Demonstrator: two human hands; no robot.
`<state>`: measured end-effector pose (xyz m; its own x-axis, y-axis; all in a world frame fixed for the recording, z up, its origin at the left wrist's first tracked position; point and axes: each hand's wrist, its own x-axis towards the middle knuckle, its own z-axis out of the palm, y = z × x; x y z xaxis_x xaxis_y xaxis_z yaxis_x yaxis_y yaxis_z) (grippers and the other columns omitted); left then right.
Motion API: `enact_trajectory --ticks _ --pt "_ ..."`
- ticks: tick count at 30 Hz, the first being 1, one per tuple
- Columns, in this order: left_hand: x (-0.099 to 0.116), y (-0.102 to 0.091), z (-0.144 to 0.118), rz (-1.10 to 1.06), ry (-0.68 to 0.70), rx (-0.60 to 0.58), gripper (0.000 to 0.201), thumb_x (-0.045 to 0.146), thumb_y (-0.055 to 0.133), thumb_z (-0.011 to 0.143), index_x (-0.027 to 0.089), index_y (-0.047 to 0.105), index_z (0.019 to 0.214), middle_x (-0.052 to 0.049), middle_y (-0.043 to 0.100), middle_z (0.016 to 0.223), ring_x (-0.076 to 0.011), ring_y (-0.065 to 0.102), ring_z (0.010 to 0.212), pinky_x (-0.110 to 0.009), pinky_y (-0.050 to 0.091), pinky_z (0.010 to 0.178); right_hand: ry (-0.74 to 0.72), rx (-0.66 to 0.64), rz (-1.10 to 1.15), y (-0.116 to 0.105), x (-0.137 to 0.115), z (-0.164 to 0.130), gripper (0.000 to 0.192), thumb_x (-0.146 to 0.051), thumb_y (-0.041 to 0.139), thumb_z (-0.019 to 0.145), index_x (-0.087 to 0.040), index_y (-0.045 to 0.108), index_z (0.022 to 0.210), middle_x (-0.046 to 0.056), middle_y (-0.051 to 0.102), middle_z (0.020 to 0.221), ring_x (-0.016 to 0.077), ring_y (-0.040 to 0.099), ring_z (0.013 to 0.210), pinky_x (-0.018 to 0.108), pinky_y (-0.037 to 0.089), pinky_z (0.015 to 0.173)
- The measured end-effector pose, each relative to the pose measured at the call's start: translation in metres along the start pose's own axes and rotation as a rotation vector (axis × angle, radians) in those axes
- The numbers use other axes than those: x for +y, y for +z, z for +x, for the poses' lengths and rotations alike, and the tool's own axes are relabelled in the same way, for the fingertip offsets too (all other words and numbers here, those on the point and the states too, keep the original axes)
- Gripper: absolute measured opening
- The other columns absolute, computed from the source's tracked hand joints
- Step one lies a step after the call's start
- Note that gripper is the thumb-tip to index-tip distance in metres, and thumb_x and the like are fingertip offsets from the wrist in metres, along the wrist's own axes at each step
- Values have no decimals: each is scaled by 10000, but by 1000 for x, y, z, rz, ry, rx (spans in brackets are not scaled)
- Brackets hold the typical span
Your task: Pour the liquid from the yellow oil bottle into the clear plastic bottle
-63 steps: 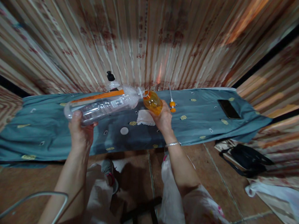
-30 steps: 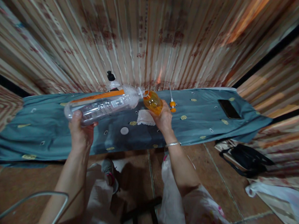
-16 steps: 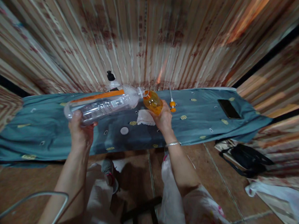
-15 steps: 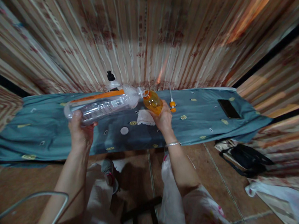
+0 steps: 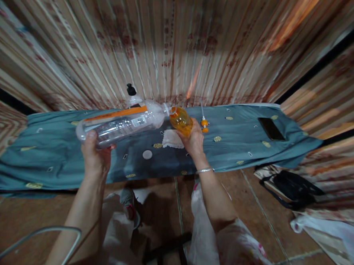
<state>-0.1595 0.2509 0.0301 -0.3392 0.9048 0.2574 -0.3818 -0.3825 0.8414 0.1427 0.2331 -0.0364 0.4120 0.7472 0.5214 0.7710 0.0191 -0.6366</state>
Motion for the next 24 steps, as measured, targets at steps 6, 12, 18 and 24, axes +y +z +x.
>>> enact_trajectory --ticks 6,12,18,24 --pt "0 0 0 12 7 -7 719 657 933 619 222 751 1161 -42 682 939 -136 588 684 -178 431 443 -5 -6 6 -1 -1 0 721 -385 864 859 -126 562 1461 231 736 1385 359 707 1304 514 584 1103" --pt "0 0 1 4 -12 12 750 657 947 580 224 760 1163 -47 678 949 -147 588 714 -174 420 442 -15 12 -6 1 1 0 707 -427 846 879 -139 560 1457 228 726 1392 358 702 1302 526 582 1099" --pt "1 0 1 7 -31 24 731 651 945 572 223 766 1137 -42 678 939 -140 588 704 -173 435 444 -16 10 3 1 1 0 704 -450 836 883 -150 559 1456 217 741 1357 355 711 1280 527 592 1083" --pt "-1 -2 1 18 -25 17 741 654 939 581 220 759 1154 -48 686 944 -149 596 708 -183 432 452 8 -3 -10 -1 -3 0 705 -400 850 861 -129 566 1447 226 740 1367 352 712 1285 516 589 1094"
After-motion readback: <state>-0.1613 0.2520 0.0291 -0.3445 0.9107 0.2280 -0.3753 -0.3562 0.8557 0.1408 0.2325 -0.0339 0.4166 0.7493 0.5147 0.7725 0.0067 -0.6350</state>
